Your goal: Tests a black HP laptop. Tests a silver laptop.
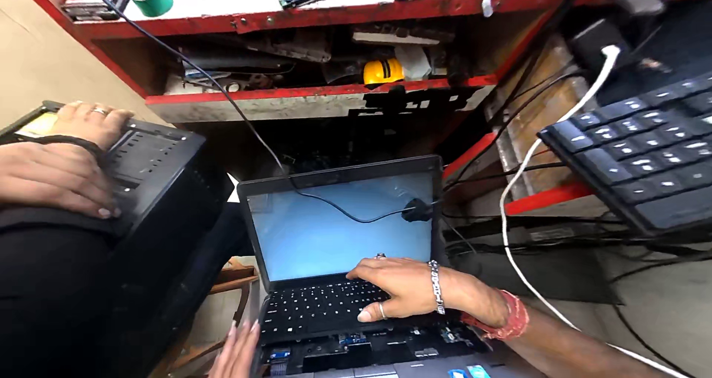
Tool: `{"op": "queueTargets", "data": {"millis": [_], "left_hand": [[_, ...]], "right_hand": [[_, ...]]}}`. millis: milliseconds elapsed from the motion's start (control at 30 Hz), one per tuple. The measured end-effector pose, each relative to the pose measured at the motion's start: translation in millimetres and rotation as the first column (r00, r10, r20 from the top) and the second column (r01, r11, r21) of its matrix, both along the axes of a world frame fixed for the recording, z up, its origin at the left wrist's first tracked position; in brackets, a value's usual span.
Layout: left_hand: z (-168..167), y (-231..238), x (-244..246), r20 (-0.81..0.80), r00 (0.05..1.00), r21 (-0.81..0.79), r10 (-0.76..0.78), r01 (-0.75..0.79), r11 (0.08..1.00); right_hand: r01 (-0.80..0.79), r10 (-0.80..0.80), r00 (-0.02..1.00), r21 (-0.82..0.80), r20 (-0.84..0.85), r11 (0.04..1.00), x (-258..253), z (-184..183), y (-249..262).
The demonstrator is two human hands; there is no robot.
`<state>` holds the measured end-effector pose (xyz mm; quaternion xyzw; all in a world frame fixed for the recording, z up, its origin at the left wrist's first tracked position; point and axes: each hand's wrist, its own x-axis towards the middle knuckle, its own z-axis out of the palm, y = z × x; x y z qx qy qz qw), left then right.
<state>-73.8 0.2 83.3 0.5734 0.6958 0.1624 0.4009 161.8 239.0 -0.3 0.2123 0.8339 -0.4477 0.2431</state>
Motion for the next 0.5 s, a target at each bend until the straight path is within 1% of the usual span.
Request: {"op": "queueTargets", "data": {"millis": [33,67,100,133,167,200,233,267,333,400,500], "left_hand": [[-6.3,1.6,-4.2,0.119,0.991,-0.065,0.053,-0.046,0.997],[-13.5,1.6,-6.8,0.25,0.959,-0.112,0.136,-0.111,0.987],[-18.8,2.2,-7.3,0.362,0.901,-0.142,0.24,-0.201,0.969],[-21.9,3.9,-7.0,0.438,0.829,-0.173,0.348,-0.303,0.937],[-21.2,7.2,-5.3,0.472,0.746,-0.232,0.471,-0.41,0.882],[-19.5,11.6,-3.8,0.469,0.669,-0.297,0.577,-0.496,0.816],[-18.6,15.8,-3.2,0.452,0.616,-0.34,0.645,-0.55,0.763],[-18.8,19.0,-3.5,0.437,0.588,-0.358,0.68,-0.58,0.732],[-20.7,24.0,-3.9,0.403,0.582,-0.344,0.706,-0.619,0.706],[-26.2,29.2,-5.8,0.358,0.613,-0.319,0.704,-0.629,0.709],[-36.4,38.0,-13.1,0.314,0.691,-0.351,0.652,-0.554,0.755]], "right_hand": [[-0.001,0.001,1.0,-0.002,-0.002,1.0,0.0,-0.7,0.2],[0.001,-0.001,1.0,-0.012,0.003,1.0,0.2,-0.7,0.6],[0.004,-0.004,1.0,-0.021,0.001,1.0,0.9,-0.8,1.2],[0.007,-0.007,1.0,-0.027,-0.001,1.0,1.4,-0.8,2.6],[0.01,-0.011,1.0,-0.034,-0.005,0.999,2.1,-1.0,3.8],[0.013,-0.013,1.0,-0.046,-0.013,0.999,2.4,-1.2,5.2],[0.01,-0.011,1.0,-0.051,-0.021,0.999,2.4,-1.8,6.7],[0.01,-0.011,1.0,-0.06,-0.021,0.998,1.8,-2.0,8.4],[0.015,-0.017,0.999,-0.076,-0.027,0.997,1.2,-1.2,10.6],[0.027,-0.03,0.999,-0.097,-0.027,0.995,-0.8,1.9,11.6],[0.043,-0.049,0.998,-0.137,-0.034,0.99,-1.5,2.9,12.7]]}}
